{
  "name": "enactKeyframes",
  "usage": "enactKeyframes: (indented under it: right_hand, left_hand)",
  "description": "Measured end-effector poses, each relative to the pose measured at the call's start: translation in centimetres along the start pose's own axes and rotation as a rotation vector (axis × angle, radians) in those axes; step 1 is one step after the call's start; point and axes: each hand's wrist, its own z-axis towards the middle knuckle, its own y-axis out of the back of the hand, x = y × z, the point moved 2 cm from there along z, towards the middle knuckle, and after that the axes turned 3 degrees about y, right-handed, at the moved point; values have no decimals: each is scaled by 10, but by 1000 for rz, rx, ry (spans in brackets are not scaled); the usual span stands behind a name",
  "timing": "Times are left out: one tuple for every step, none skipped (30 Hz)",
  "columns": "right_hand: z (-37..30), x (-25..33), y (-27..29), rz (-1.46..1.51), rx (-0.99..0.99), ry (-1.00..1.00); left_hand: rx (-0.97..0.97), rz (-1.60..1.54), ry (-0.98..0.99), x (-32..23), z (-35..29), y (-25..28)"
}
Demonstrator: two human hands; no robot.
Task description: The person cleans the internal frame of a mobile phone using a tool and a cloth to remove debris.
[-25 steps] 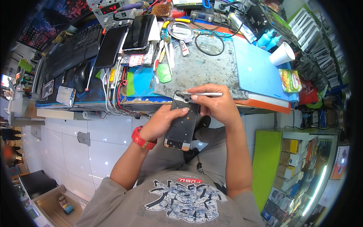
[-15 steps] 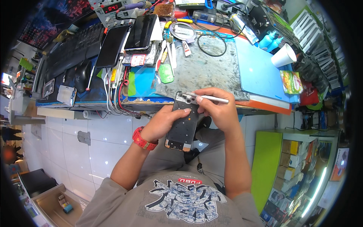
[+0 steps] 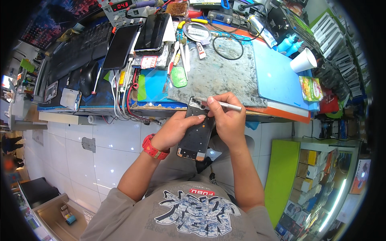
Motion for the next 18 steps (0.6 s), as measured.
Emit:
enactKeyframes:
  right_hand:
    - [1,1,0,-1,0,0]
    - [2,1,0,5,11,-19]
    - [3,2,1,10,22,-38]
    - [4,3,2,9,21,-38]
    - [5,5,3,17,37,-65]
    - [6,6,3,24,52,-91]
    - [9,9,3,25,53,-91]
    - [11,11,4,8,61,-123]
    - [14,12,5,-10,69,-154]
    - [16,14,6,-10,70,-154]
    - [18,15,7,-3,87,-172]
    - [19,15,7,5,105,-191]
    - [19,13,9,5,105,-191]
    - [18,11,10,19,109,-185]
    - [18,11,10,33,113,-179]
    - [18,11,10,32,113,-178]
    - [18,12,9,39,112,-170]
    - [17,12,8,47,111,-163]
  left_hand:
    - [0,-1,0,0,0,0]
    - [-11,3,0,0,0,0]
    - [-22,7,1,1,0,0]
    - [-21,6,1,1,1,1]
    - [-6,0,21,2,1,3]
    - [9,-6,41,2,0,3]
    - [8,-6,40,2,0,3]
    - [4,-5,30,2,0,3]
    - [1,-4,21,2,0,2]
    - [1,-5,20,1,0,1]
    - [-4,-21,21,-1,-2,-1]
    - [-9,-38,21,-2,-2,-1]
    - [-9,-38,21,-1,-2,-1]
    - [-3,-34,16,-1,-2,-1]
    - [4,-29,12,-1,-1,-1]
    - [3,-30,11,-1,-1,-1]
    - [4,-27,8,-1,-1,-1]
    - [5,-24,5,0,-1,-1]
